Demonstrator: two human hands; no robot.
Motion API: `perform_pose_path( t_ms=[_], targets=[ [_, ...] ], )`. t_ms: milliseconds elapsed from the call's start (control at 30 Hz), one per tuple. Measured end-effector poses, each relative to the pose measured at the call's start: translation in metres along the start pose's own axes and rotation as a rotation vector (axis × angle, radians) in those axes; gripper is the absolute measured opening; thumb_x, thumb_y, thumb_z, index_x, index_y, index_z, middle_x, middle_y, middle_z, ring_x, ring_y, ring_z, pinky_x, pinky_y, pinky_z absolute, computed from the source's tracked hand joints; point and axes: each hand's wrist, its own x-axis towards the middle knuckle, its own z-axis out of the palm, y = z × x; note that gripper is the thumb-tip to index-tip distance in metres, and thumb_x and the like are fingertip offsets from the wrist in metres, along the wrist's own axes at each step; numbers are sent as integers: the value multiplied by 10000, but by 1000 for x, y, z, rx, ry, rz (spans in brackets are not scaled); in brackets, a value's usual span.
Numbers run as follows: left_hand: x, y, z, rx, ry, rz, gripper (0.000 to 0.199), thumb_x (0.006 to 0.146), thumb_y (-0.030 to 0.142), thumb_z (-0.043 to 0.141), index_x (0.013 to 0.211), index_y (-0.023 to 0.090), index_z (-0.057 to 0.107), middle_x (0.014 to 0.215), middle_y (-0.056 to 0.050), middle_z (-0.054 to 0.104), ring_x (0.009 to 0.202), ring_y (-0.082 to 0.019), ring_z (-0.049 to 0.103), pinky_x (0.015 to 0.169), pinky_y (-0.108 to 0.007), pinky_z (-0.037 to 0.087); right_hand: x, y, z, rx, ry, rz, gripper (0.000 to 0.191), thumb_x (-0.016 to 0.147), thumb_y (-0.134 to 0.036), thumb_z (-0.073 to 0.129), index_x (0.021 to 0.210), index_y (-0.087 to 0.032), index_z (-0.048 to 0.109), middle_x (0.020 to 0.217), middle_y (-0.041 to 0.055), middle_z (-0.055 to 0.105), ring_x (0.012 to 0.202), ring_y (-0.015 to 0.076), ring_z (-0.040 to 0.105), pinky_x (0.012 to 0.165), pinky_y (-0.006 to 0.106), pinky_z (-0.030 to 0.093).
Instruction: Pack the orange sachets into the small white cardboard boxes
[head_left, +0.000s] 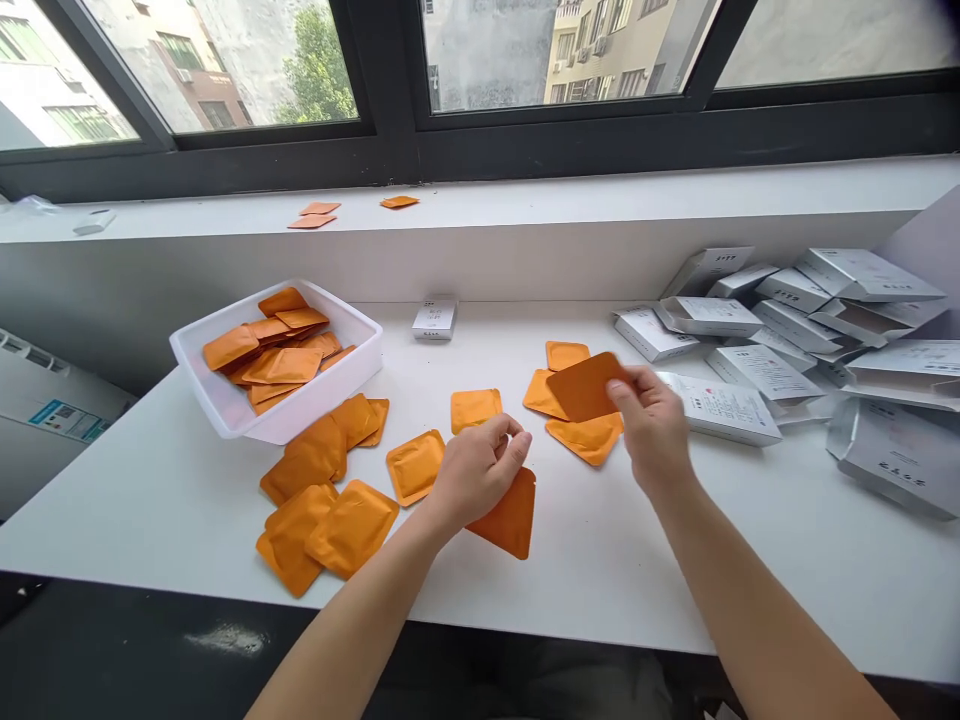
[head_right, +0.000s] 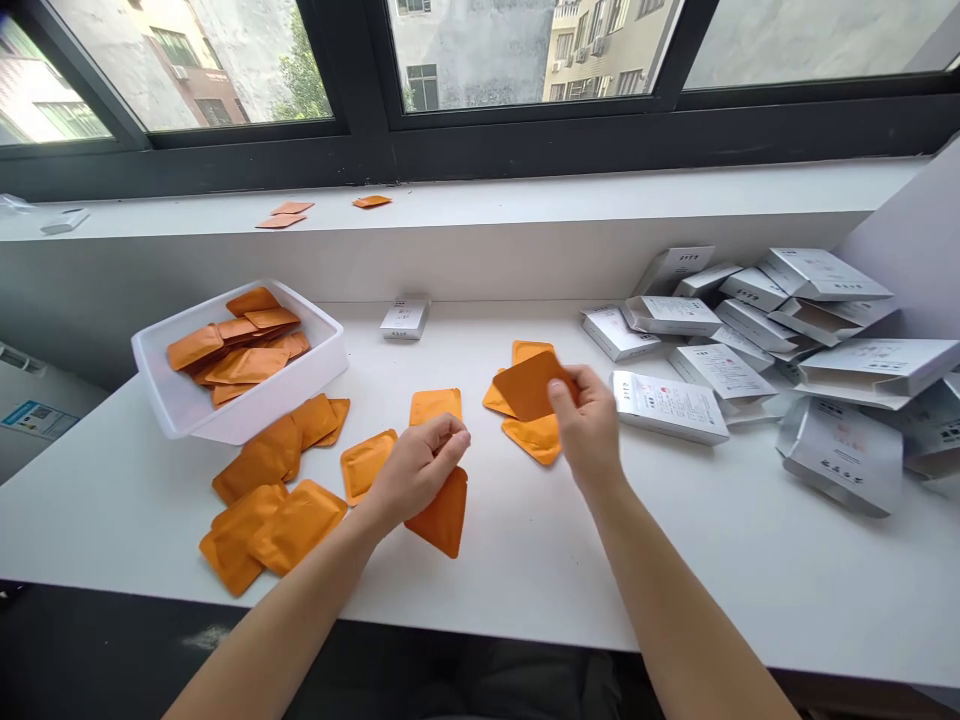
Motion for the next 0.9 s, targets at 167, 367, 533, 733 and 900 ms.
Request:
perform_pose_path(
  t_ms=[167, 367, 533, 733, 900],
  targets=[
    [-2, 0, -1, 57, -54, -51, 345, 900, 550, 416, 907, 223, 525, 558, 58, 389, 521, -121, 392, 512, -239, 294, -21, -7, 19, 26, -340, 83, 164, 836, -355, 572, 795, -198, 597, 729, 15, 617, 665, 156, 586, 594, 276, 489],
    [1, -5, -4, -121, -30, -59, 417, 922, 511, 388, 656, 191, 383, 594, 37, 349, 536, -100, 327, 493, -238, 263, -30, -17, 22, 162, -628, 290, 234, 808, -416, 650, 909, -209, 607, 853, 22, 651, 808, 179, 627, 744, 314, 511],
    [4, -9, -10, -132, 33, -44, 426, 917, 501, 408, 633, 185, 375, 606, 36, 339, 562, -101, 319, 520, -238, 274, -34, -18, 21, 259, -862, 370, 247, 838, -413, 634, 987, -216, 632, 972, 44, 659, 944, 213, 627, 849, 363, 495],
    [5, -5, -16, 127, 283, -109, 338, 911, 497, 421, 756, 219, 534, 545, 53, 388, 520, -109, 376, 524, -235, 279, -43, -12, 29, 240, -882, 351, 259, 860, -427, 606, 961, -189, 606, 926, 38, 624, 874, 181, 592, 783, 322, 484],
    [3, -2, -12, 296, 415, -42, 319, 925, 460, 410, 767, 220, 550, 517, 56, 412, 490, -112, 395, 531, -238, 286, -56, -9, 38, 272, -1008, 287, 255, 865, -416, 600, 953, -177, 601, 867, 20, 581, 800, 150, 553, 731, 286, 465]
  ],
)
